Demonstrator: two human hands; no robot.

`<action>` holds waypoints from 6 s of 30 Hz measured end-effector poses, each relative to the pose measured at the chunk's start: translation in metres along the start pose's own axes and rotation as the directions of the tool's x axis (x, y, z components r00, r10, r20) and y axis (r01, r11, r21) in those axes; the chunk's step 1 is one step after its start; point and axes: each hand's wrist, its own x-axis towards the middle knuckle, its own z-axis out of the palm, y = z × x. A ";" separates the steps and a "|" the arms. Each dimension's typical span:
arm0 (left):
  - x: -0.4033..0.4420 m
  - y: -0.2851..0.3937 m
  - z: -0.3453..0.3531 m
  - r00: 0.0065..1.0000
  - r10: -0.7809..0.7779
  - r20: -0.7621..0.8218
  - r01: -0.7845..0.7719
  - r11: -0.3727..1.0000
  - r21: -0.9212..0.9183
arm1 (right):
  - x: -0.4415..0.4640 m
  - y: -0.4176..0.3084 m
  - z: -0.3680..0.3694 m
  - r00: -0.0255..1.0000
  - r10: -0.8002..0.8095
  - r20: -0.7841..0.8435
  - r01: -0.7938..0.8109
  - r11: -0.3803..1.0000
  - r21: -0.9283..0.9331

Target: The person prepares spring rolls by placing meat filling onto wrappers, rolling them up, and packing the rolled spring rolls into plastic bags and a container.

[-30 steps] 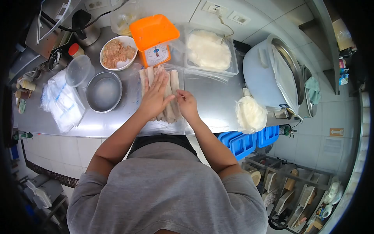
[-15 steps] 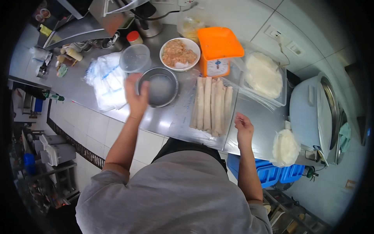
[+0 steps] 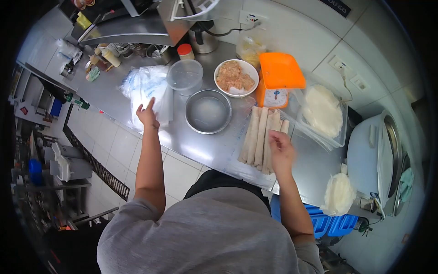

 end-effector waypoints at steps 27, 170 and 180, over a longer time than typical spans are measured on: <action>0.049 -0.049 -0.022 0.780 0.057 0.623 -0.245 0.944 0.220 | 0.101 -0.117 0.200 0.907 -0.137 0.397 -0.211 0.668 0.713; -0.418 -0.161 0.014 -0.578 -0.080 0.812 -0.815 0.110 -0.570 | -0.053 0.165 -0.186 0.881 -0.227 0.414 0.400 0.826 -0.398; -0.433 -0.147 0.016 -0.502 0.105 0.858 -0.854 0.098 -0.512 | -0.071 0.126 -0.203 0.892 -0.362 0.270 0.445 0.807 -0.388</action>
